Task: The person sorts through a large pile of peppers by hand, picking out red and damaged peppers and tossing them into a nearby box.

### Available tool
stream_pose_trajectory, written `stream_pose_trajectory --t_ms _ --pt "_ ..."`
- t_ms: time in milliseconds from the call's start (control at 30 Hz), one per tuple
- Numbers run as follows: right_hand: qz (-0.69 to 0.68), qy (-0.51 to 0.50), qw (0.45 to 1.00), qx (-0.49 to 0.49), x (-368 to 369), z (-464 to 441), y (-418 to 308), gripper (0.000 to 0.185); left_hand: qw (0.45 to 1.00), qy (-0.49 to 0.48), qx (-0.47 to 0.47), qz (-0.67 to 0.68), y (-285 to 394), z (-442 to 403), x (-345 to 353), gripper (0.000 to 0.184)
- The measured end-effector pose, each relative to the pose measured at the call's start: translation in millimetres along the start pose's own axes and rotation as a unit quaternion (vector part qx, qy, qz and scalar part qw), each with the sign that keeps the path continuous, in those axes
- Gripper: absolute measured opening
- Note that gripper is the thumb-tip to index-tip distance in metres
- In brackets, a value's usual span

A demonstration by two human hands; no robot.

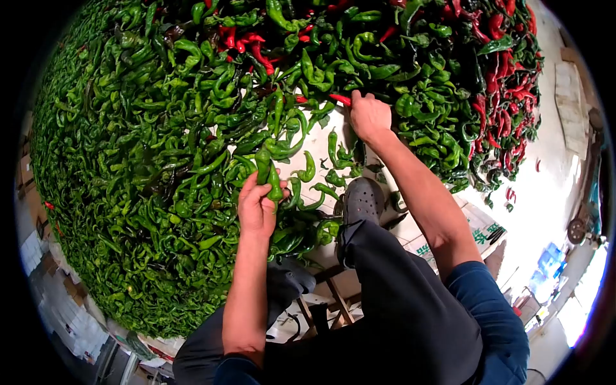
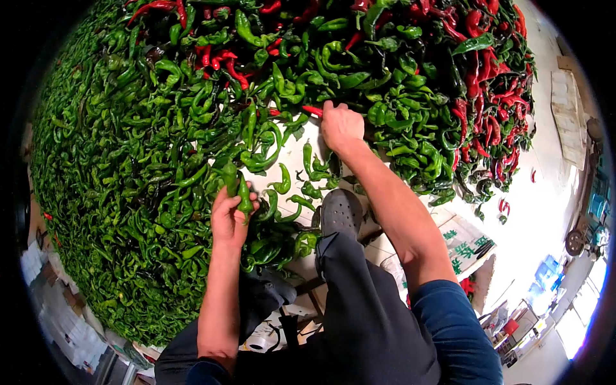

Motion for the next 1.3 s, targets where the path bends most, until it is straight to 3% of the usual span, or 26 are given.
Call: stream_pose_trajectory --t_ms 200,233,333,367,500,600,733,800,867,1033,1233,1300 --pt "-0.102 -0.024 0.994 0.045 14.9 37.3 1.8 0.027 1.0 -0.014 0.004 0.014 -1.6 -3.2 15.7 0.042" --pt "-0.163 -0.082 0.982 0.056 26.6 47.4 3.9 0.032 1.0 -0.018 -0.003 0.021 -3.7 -4.1 16.2 0.041" --pt "-0.173 -0.113 0.977 0.059 36.7 73.6 12.3 0.032 1.0 -0.009 -0.013 0.018 -7.6 -6.2 14.5 0.04" --pt "-0.201 -0.085 0.976 0.016 33.5 79.2 9.6 0.027 1.0 -0.008 -0.018 0.021 -10.6 -6.6 14.1 0.04" --pt "-0.248 0.049 0.967 -0.005 -0.3 85.7 9.5 0.014 0.999 -0.01 -0.021 0.023 -15.9 -9.3 10.7 0.04" --pt "-0.271 0.092 0.951 -0.119 -39.8 63.1 -34.9 0.027 1.0 -0.01 -0.012 0.012 -16.3 -11.0 9.1 0.041" --pt "-0.228 0.122 0.925 -0.28 -75.7 12.3 -122.8 0.036 1.0 0.003 -0.009 0.018 -8.6 -6.4 7.1 0.045" --pt "-0.124 0.088 0.927 -0.342 -70.6 -12.8 -162.1 0.027 0.999 0.014 -0.006 0.029 -2.2 -0.3 5.4 0.046" --pt "0.005 -0.032 0.947 -0.319 -49.1 -31.4 -181.9 0.024 0.998 0.021 0.0 0.051 4.7 2.7 1.9 0.045" --pt "0.082 -0.183 0.935 -0.291 -35.1 -20.4 -181.5 0.031 0.99 0.002 -0.014 0.137 15.6 4.2 -2.5 0.038" --pt "0.1 -0.114 0.949 -0.276 -14.2 19.9 -137.8 0.027 0.985 -0.019 -0.022 0.171 14.3 -2.0 -11.7 0.038" --pt "0.036 -0.084 0.969 -0.232 -20.7 16.0 -116.9 0.024 0.982 -0.022 -0.027 0.185 12.6 -3.2 -14.9 0.04"
Point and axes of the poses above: each hand's wrist, its own z-axis away from the middle knuckle, its own x-axis out of the palm, y = z × x, the point moved 9 cm from there along -z, towards the middle knuckle, and after that the axes turned 11 degrees about z, right-handed, at the moved point
